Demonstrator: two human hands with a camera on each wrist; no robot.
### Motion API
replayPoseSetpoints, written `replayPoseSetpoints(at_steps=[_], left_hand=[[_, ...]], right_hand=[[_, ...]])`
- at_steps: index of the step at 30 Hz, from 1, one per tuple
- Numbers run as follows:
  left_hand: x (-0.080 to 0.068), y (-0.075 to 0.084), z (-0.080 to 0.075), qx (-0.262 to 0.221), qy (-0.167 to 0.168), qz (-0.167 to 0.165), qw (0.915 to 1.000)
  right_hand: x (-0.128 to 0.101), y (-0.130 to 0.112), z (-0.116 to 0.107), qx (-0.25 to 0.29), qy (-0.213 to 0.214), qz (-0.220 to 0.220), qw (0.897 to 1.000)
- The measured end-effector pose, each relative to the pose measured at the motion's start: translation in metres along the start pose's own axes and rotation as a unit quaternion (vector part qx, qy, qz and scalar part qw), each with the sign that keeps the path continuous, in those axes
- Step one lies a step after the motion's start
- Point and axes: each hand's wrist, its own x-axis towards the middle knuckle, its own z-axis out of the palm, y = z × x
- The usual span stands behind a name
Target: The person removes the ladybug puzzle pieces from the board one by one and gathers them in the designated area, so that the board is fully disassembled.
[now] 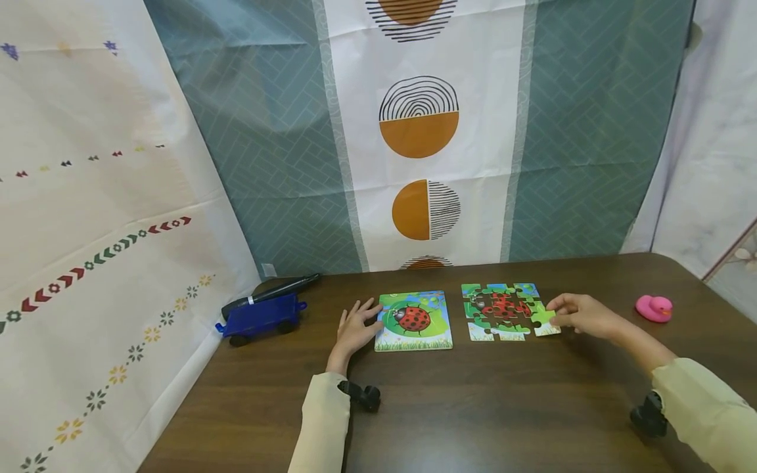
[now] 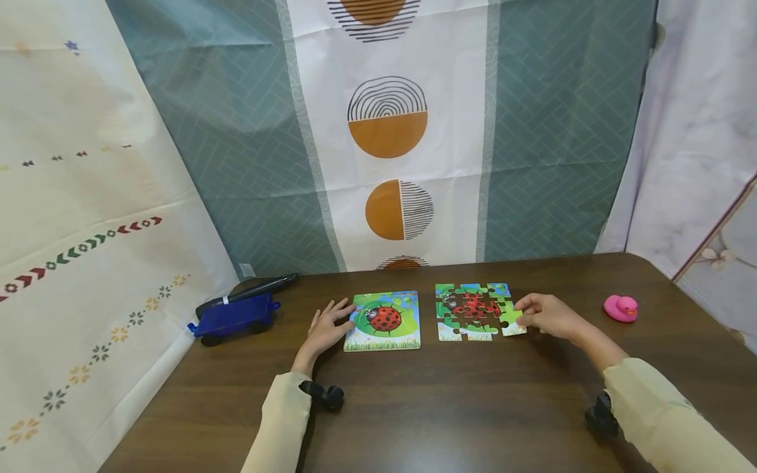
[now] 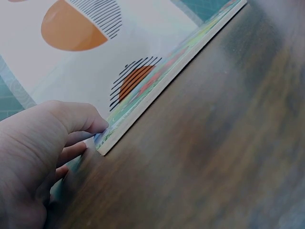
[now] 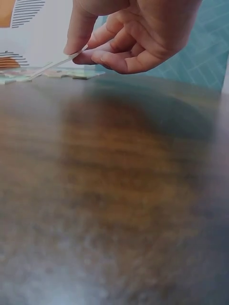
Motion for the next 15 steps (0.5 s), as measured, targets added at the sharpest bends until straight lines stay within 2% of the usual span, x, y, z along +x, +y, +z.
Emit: replayPoseSetpoints(at_steps=[6,15], left_hand=[[-0.001,0.001,-0.002,-0.004,-0.001,0.001,1.0000],[-0.002,-0.001,-0.005,0.000,0.005,-0.002,1.0000]], right_hand=[[0.000,0.004,0.008,0.021,-0.015,0.004,1.000],[0.002,0.003,0.014,0.016,-0.005,-0.006,1.000]])
